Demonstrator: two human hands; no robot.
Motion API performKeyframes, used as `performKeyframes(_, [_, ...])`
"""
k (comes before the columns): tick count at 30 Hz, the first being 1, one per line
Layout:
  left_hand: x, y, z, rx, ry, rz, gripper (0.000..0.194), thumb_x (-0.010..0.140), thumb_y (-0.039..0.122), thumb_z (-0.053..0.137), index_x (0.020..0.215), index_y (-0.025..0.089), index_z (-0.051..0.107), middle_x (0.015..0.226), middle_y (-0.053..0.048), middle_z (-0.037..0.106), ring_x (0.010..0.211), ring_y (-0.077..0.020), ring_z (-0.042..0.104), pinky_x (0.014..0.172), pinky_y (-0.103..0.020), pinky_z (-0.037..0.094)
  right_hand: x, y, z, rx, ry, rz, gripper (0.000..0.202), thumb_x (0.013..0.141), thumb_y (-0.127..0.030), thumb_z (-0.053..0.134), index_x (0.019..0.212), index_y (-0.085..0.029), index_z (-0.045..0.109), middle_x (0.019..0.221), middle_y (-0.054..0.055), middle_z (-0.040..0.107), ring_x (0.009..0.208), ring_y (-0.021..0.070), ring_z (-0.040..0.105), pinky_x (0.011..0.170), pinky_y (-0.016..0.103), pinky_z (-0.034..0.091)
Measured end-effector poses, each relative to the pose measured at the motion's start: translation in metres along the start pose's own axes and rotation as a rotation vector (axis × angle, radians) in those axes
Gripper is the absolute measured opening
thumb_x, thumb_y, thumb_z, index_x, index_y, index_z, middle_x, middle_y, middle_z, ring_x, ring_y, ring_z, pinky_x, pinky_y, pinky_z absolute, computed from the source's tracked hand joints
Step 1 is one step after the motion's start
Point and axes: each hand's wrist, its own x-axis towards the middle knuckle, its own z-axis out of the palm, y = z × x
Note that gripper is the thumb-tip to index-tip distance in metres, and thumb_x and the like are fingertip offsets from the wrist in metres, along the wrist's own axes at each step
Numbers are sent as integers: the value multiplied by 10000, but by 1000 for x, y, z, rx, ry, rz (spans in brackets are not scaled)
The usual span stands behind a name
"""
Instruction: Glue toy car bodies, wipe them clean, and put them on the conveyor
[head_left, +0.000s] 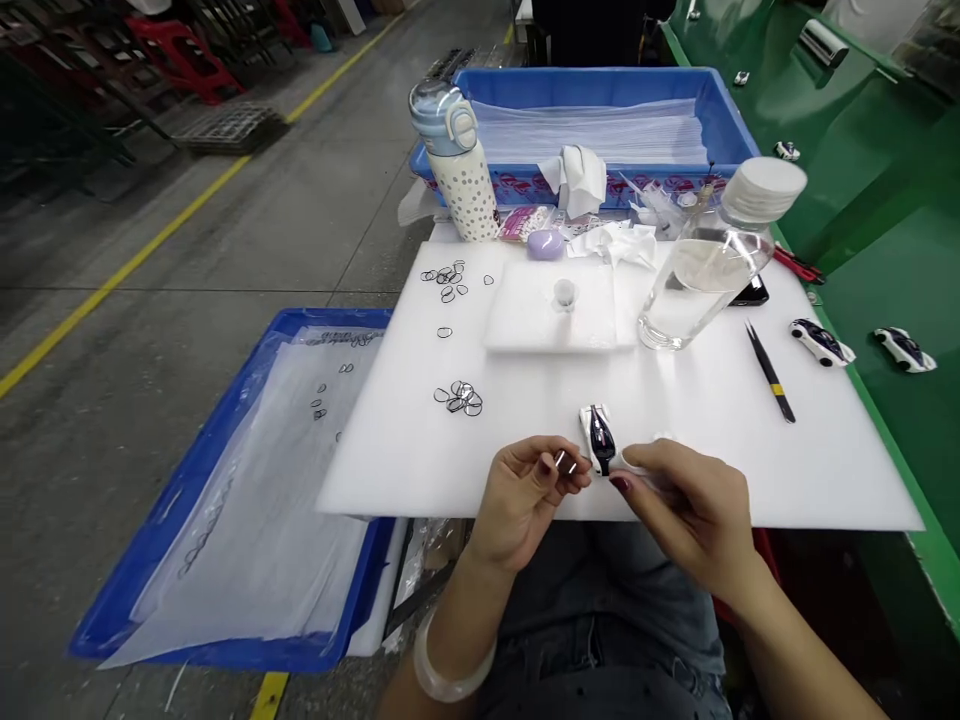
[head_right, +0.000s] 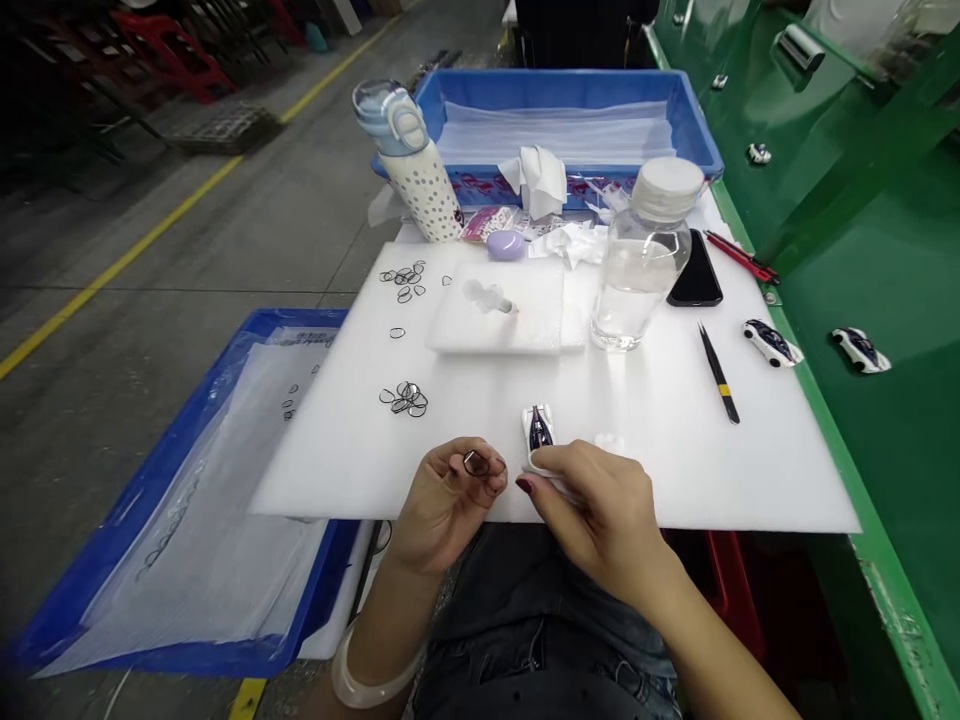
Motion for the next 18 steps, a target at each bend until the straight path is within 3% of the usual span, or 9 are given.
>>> performKeyframes(5, [-3, -1, 0, 18, 24, 22, 330, 602, 495, 921, 719, 222, 778, 630, -11, 706, 551, -115, 642, 556, -211, 569, 4, -2, 21, -195, 155, -236, 138, 893, -109, 625, 990, -194, 674, 821, 46, 642, 610, 110, 594, 518, 222, 498])
performKeyframes(9, [-3, -2, 3, 24, 49, 28, 303, 590, 487, 928, 689, 238, 786, 622, -17, 714, 532, -103, 631, 536, -191, 561, 4, -5, 12, -311, 27, -365, 106, 885, -127, 617, 952, -171, 686, 712, 20, 619, 532, 106, 545, 467, 243, 460])
performKeyframes(12, [-4, -2, 4, 21, 26, 16, 306, 588, 486, 928, 698, 235, 793, 631, -41, 727, 527, -127, 657, 493, -195, 563, 1, -3, -12, -275, -5, -234, 121, 871, -150, 647, 940, -231, 705, 785, 25, 666, 554, 113, 576, 468, 257, 459])
performKeyframes(15, [-5, -1, 2, -17, -47, 27, 231, 674, 442, 898, 751, 246, 803, 681, -42, 750, 561, -116, 687, 531, -163, 577, -3, 10, -32, -73, 211, 10, 108, 870, -201, 676, 937, -270, 725, 798, 25, 670, 626, 156, 597, 502, 296, 452])
performKeyframes(18, [-7, 1, -1, 36, -67, 55, 210, 708, 431, 879, 796, 255, 806, 699, -27, 758, 584, -110, 701, 566, -146, 589, -8, 27, -37, 99, 383, 238, 106, 792, -294, 782, 852, -241, 712, 710, 8, 625, 601, 161, 544, 480, 287, 399])
